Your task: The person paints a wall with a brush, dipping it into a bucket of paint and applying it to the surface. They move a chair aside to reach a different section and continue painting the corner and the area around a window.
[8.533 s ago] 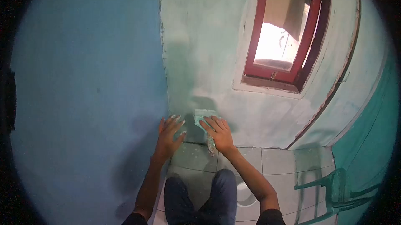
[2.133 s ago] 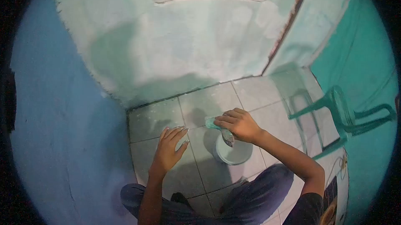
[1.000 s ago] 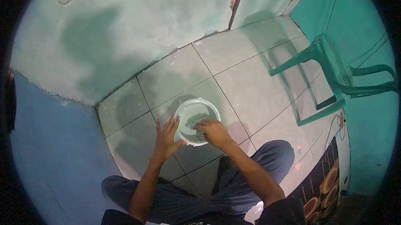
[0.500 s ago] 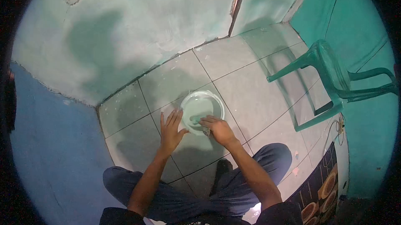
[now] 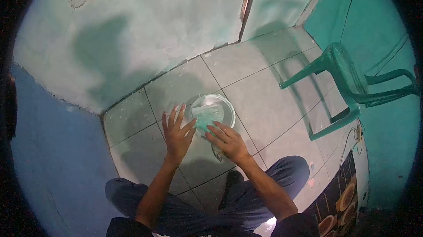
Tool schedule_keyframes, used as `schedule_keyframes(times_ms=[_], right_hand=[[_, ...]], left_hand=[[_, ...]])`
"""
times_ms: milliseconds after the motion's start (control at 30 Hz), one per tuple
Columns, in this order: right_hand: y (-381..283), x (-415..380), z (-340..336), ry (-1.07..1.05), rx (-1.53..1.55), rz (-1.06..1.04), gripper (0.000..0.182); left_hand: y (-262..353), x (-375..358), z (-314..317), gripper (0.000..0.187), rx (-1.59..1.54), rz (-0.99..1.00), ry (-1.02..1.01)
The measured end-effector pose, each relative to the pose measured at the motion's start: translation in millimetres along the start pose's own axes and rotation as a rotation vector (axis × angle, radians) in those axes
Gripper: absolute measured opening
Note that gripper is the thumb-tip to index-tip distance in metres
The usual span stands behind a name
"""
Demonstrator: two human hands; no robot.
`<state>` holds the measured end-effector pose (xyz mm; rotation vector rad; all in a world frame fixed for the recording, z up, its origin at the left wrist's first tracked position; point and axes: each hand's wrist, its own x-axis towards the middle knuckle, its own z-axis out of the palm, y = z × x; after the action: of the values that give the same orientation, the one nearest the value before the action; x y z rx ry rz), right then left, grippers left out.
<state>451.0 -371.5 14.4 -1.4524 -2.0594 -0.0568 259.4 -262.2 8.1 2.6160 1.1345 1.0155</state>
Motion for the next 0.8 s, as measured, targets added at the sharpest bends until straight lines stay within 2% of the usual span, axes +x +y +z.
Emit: schedule_keyframes(times_ms=[100, 233, 300, 333, 367, 433, 467, 500, 600, 800], right_hand=[[0, 2, 0, 0.035, 0.022, 0.002, 0.049], [-1, 8, 2, -0.097, 0.098, 0.124, 0.059], [2, 6, 5, -0.148, 0.161, 0.174, 0.062], [4, 3, 9, -0.138, 0.154, 0.187, 0.063], [5, 1, 13, -0.126, 0.147, 0.2, 0.065], [0, -3, 19, -0.122, 0.149, 0.225, 0.065], [4, -13, 33, -0.208, 0.179, 0.251, 0.064], [3, -13, 35, -0.294, 0.206, 0.277, 0.063], [0, -12, 31, -0.21, 0.211, 0.286, 0.061], [-1, -15, 34, -0.231, 0.199, 0.325, 0.062]], left_hand=[[-3, -1, 3, 0.027, 0.074, 0.087, 0.061], [-2, -7, 5, 0.021, 0.075, 0.137, 0.04], [0, -5, 4, 0.026, 0.091, -0.021, -0.094], [-6, -5, -4, 0.046, 0.105, -0.069, -0.239], [-16, -7, -5, 0.046, 0.105, -0.065, -0.239], [-40, -19, 1, 0.069, -0.192, -0.167, -0.413], [-53, -29, 8, 0.083, -0.15, -0.113, -0.487], [-53, -33, 11, 0.083, -0.151, -0.116, -0.483], [-43, -38, 15, 0.077, -0.142, -0.087, -0.565], [-38, -41, 18, 0.073, -0.073, -0.071, -0.532]])
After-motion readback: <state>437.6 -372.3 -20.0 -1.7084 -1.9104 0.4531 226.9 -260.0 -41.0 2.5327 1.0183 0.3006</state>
